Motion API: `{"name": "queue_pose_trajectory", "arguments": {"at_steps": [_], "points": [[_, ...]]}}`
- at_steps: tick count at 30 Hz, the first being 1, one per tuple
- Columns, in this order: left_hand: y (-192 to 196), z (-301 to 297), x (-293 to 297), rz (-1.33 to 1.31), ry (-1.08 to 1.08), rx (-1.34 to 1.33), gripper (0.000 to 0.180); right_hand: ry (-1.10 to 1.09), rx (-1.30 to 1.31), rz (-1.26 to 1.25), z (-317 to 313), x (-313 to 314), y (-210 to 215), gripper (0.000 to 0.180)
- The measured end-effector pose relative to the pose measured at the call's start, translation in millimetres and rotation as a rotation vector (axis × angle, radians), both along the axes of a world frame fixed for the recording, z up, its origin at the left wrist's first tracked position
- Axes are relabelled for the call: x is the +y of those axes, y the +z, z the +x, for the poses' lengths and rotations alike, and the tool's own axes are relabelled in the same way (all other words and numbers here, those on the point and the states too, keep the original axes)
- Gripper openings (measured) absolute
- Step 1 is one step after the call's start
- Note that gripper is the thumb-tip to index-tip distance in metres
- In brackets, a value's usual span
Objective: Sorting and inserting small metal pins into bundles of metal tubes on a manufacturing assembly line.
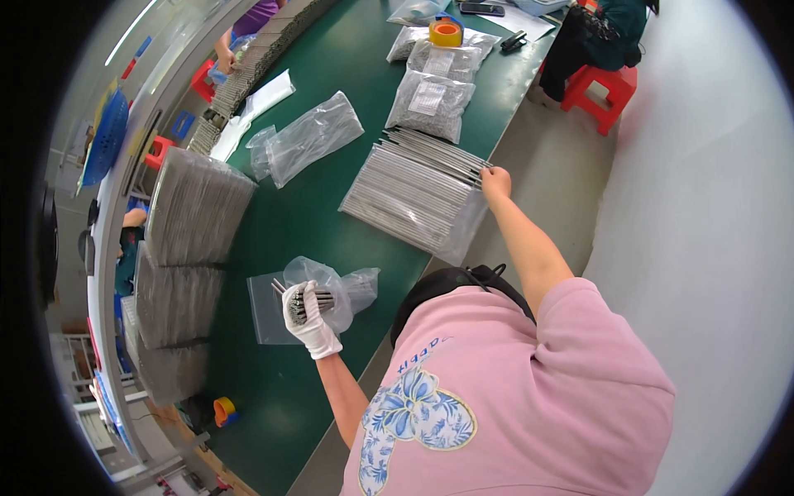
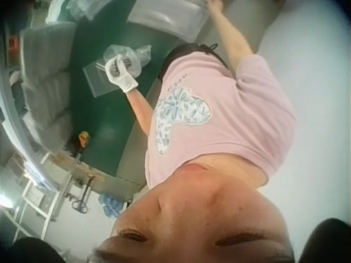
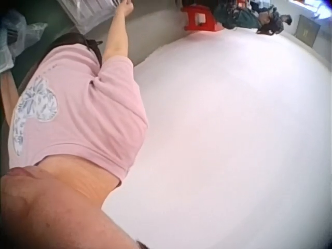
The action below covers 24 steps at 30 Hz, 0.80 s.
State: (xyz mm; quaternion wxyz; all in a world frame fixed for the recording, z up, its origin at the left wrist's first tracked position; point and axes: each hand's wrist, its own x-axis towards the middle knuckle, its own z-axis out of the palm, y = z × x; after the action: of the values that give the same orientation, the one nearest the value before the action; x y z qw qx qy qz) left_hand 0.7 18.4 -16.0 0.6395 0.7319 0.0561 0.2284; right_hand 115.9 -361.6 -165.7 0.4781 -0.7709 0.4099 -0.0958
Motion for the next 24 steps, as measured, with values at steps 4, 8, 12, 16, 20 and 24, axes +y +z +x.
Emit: {"name": "queue_pose_trajectory", "arguments": {"at_steps": [4,8,12,16,20,24], "points": [[0.3,-3.5,-3.1,-0.119,0.052,0.069,0.013,0.045,0.033,-0.106,7.1,4.9,-11.5,0.028],[3.6,1.3,-6.9,-0.019,0.022,-0.021,0.015,0.119,0.156,-0.158,8.6,-2.6,15.3,0.03],[9.1,2.0,-9.7,-0.016,0.029,-0.083,0.017,0.488,0.033,-0.347,11.9,36.0,59.8,0.036],[4.9,-1.8,-7.6,0.026,0.046,-0.091,0.018,1.012,-0.513,-0.085,-8.9,134.5,145.8,0.012],[8.6,-2.5,-9.9,0.04,0.058,-0.087,0.021,1.26,-0.653,-0.062,-39.3,195.3,220.7,0.009],[8.5,-3.1,-13.4,0.03,0.054,-0.095,0.021,1.403,-0.696,0.105,-43.5,221.1,231.1,0.008]]}}
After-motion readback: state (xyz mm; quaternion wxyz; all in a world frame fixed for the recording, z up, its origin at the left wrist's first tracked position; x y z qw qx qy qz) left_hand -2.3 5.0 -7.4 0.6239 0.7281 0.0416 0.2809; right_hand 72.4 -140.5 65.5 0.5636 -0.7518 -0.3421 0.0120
